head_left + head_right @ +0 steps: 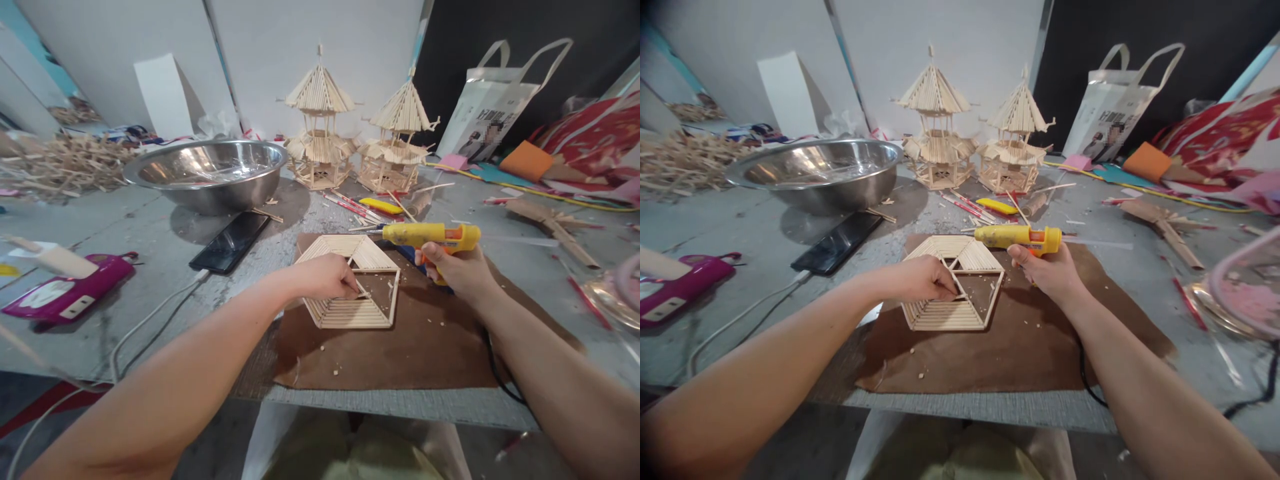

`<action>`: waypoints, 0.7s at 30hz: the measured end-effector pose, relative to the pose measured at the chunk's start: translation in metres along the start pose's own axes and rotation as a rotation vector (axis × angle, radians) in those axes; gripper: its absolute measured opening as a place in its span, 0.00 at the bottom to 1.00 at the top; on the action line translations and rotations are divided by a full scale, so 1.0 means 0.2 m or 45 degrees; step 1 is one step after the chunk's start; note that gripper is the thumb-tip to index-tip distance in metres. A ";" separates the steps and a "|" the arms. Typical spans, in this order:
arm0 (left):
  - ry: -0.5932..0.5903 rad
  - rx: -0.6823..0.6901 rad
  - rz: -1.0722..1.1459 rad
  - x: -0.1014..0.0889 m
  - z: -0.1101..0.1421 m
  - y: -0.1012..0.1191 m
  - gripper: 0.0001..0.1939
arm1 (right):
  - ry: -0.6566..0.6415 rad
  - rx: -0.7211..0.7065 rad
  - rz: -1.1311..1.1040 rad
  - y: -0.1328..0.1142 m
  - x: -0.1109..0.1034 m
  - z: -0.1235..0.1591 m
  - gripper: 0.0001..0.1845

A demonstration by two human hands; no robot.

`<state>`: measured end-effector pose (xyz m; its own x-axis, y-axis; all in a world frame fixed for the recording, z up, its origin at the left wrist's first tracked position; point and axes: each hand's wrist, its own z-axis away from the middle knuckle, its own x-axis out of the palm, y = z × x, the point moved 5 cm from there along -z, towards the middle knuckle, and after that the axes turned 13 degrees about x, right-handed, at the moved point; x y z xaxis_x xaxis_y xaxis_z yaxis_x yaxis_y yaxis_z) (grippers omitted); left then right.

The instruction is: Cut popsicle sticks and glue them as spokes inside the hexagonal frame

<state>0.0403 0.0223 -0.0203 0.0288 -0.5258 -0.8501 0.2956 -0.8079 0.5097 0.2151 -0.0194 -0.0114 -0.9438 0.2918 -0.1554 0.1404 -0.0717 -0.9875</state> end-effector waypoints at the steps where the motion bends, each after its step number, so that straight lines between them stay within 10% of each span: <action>1: -0.007 -0.011 -0.009 0.00 0.00 0.00 0.11 | 0.000 0.003 0.005 0.00 0.00 0.00 0.18; 21: -0.072 0.044 -0.063 0.01 0.00 0.01 0.13 | -0.003 0.028 0.034 0.02 -0.01 -0.01 0.18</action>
<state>0.0408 0.0199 -0.0220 -0.0394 -0.4986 -0.8660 0.2625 -0.8414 0.4724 0.2182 -0.0182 -0.0159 -0.9406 0.2869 -0.1817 0.1591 -0.1005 -0.9821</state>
